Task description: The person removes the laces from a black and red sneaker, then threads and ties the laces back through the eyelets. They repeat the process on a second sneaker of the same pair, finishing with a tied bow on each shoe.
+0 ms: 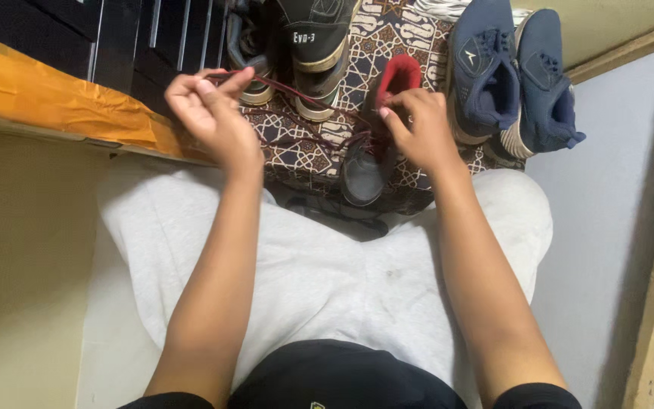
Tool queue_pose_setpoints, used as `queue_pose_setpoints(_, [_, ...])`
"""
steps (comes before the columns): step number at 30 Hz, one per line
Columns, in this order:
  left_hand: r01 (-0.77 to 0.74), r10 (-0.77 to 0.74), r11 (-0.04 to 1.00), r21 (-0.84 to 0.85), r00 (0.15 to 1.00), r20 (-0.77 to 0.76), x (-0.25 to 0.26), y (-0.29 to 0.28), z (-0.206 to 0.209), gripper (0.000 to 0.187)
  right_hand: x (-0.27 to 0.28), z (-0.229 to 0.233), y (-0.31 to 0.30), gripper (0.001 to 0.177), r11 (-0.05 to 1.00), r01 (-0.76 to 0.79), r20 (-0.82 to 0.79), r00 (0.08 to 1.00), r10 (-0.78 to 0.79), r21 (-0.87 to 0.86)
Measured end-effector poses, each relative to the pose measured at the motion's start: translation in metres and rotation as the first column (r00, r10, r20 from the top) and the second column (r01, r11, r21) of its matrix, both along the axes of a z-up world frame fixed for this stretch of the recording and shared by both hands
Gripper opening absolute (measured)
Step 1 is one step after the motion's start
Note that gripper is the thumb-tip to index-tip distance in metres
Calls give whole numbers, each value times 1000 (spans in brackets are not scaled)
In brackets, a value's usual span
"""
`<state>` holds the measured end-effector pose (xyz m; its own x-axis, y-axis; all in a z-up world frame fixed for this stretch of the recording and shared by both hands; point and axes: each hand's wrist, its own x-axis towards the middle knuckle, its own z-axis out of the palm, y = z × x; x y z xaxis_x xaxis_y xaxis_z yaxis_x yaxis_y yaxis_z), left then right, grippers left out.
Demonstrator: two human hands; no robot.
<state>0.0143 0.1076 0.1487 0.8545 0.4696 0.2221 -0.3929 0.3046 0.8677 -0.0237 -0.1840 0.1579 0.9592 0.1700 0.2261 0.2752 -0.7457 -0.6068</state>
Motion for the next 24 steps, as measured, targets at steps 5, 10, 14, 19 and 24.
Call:
queue_pose_setpoints(5, [-75, 42, 968, 239, 989, 142, -11, -8, 12, 10, -14, -5, -9, 20, 987, 35, 28, 999, -40, 156])
queue_pose_setpoints(10, [-51, -10, 840, 540, 994, 109, -16, -32, 6, 19, -22, -10, -12, 33, 960, 274, -112, 957, -267, 51])
queue_pose_setpoints(14, [165, -39, 546, 821, 984, -172, -28, -60, -10, 19, -21, -6, 3, 46, 881, 457, -341, 853, -394, 126])
queue_pose_setpoints(19, [341, -241, 401, 850, 935, -262, -41, -89, -40, 28, -20, -3, 15, 65, 955, 285, 55, 955, -290, 85])
queue_pose_setpoints(24, [448, -293, 427, 786, 891, -348, -31, -100, -62, 19, -18, -10, 14, 49, 961, 262, -60, 964, -257, 93])
